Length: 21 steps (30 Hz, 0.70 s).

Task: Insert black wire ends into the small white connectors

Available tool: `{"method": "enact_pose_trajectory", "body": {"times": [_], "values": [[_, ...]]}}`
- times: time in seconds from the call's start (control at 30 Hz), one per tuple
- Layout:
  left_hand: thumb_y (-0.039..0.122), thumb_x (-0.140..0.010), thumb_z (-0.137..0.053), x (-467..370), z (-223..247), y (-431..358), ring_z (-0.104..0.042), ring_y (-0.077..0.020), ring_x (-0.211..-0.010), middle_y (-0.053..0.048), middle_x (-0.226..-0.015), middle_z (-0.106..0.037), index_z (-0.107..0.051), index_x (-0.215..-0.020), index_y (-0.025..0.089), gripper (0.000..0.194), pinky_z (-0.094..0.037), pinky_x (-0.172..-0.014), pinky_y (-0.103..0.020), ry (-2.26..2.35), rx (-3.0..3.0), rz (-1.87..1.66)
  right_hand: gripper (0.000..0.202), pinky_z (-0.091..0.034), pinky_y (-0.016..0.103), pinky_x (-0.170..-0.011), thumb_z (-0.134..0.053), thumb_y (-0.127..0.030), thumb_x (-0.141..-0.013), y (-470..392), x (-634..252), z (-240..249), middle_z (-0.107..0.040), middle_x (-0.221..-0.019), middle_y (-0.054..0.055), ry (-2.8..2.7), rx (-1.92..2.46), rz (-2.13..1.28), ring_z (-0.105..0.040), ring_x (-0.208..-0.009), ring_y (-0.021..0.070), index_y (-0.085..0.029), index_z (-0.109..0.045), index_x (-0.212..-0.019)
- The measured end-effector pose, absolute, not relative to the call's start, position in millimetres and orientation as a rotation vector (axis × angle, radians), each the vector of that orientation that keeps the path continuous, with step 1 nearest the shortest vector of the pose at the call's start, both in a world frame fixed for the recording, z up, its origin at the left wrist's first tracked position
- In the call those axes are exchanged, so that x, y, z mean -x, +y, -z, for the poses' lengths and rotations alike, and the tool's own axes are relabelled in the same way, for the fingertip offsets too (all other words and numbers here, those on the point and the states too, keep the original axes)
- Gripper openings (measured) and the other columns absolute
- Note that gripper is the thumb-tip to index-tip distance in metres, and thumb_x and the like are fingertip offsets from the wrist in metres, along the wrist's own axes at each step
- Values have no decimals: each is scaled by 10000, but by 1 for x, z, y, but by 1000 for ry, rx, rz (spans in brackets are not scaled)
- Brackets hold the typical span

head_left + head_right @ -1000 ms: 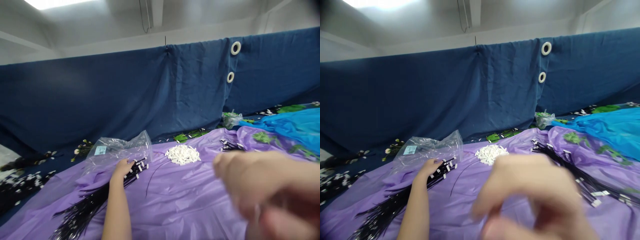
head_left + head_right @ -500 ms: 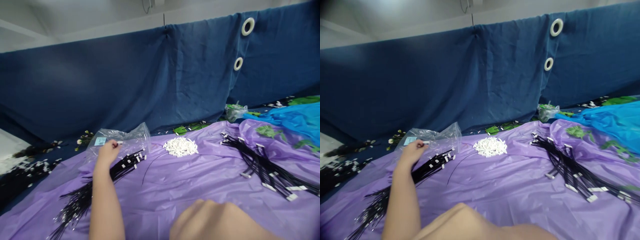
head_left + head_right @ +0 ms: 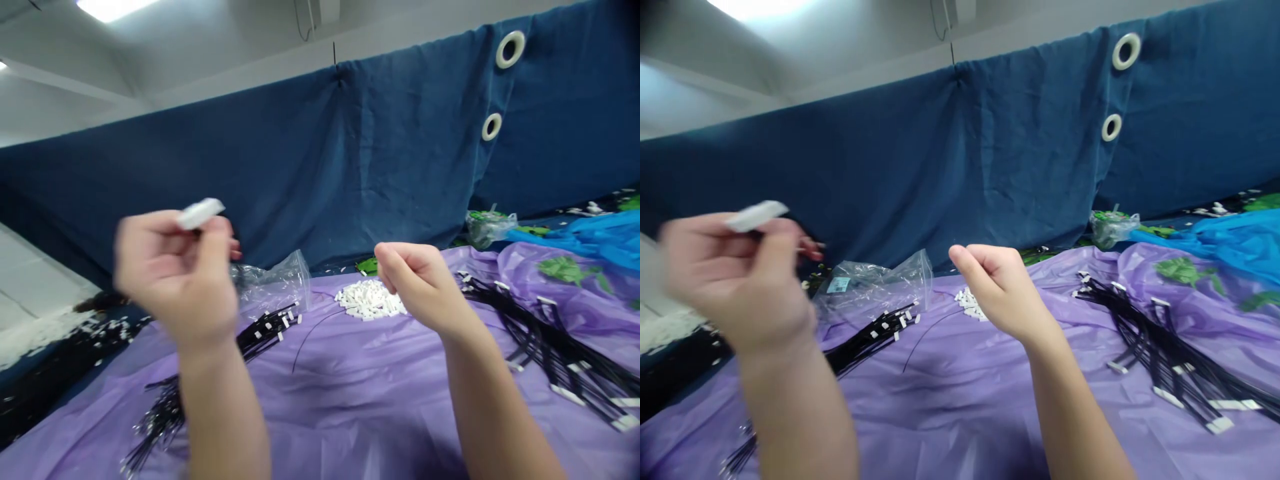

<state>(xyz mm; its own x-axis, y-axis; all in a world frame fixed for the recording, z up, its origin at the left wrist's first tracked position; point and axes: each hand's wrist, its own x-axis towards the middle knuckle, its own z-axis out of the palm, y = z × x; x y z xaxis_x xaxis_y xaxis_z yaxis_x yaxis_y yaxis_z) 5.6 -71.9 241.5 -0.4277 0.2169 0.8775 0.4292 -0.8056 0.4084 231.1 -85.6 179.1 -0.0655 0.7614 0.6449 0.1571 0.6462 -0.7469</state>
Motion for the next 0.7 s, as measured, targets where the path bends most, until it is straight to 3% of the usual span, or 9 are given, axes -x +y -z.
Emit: {"method": "enact_pose_trajectory", "body": {"times": [0.07,0.17,0.2,0.27,0.33,0.4,0.5,0.6,0.7], "values": [[166,-757,-682,-38,-226,-64,-529,-86,-470,51,-628,-556,-509,-831,182,189,-453,-463,-226,-879,1908,2472,464,-361,249,-552,-445,-463,-949,-69,-228,-174,-493,-600,-5,-1516,747,-653,-450,-580,99,-180,-492,-584],[218,-798,-662,-78,-197,-52,-503,-52,-439,59,-650,-548,-509,-815,191,157,-420,-439,-191,-1008,2124,2607,219,-456,251,-731,-597,-416,-874,-56,-223,-169,-629,-918,20,-1490,625,-922,-578,-820,125,-200,-611,-907],[231,-804,-659,-88,-188,-48,-497,-46,-443,60,-653,-537,-510,-810,193,154,-414,-440,-184,-1058,2157,2634,240,-469,257,-761,-659,-381,-829,-53,-221,-168,-631,-970,22,-1498,580,-1037,-591,-850,128,-207,-597,-981],[242,-799,-664,-101,-175,-38,-483,-39,-464,52,-678,-532,-510,-782,190,163,-393,-440,-173,-1166,2231,2634,294,-489,258,-726,-722,-314,-753,-48,-217,-165,-631,-904,15,-1465,540,-1207,-599,-779,120,-194,-573,-976],[249,-795,-664,-106,-167,-28,-466,-39,-481,42,-694,-533,-502,-759,187,177,-366,-438,-169,-1239,2336,2587,231,-456,226,-560,-696,-275,-734,-42,-217,-162,-567,-709,-28,-1387,594,-1311,-533,-587,89,-185,-548,-887],[266,-800,-656,-103,-164,-20,-433,-40,-475,33,-688,-543,-491,-748,187,190,-340,-438,-174,-1289,2476,2508,179,-291,183,-397,-641,-274,-746,-35,-221,-158,-422,-566,-84,-1332,647,-1443,-347,-422,48,-194,-514,-844],[293,-807,-647,-87,-165,-14,-343,-37,-430,51,-606,-501,-480,-751,192,203,-285,-426,-182,-1365,2583,2413,202,-102,183,-375,-642,-331,-763,-25,-239,-152,-311,-520,-111,-1451,749,-1542,-166,-399,28,-199,-517,-850],[338,-805,-650,-65,-171,-16,-261,-42,-407,85,-508,-380,-456,-756,203,241,-209,-414,-187,-1496,2566,2280,283,-137,199,-404,-712,-400,-735,-19,-264,-146,-370,-525,-93,-1670,981,-1336,-238,-435,35,-180,-558,-824],[401,-784,-668,-51,-176,-22,-233,-57,-416,90,-461,-327,-504,-791,208,254,-178,-422,-201,-1684,2635,1871,327,-199,211,-449,-740,-433,-717,-15,-285,-141,-425,-549,-77,-1784,1115,-1225,-311,-482,48,-170,-561,-795]]}}
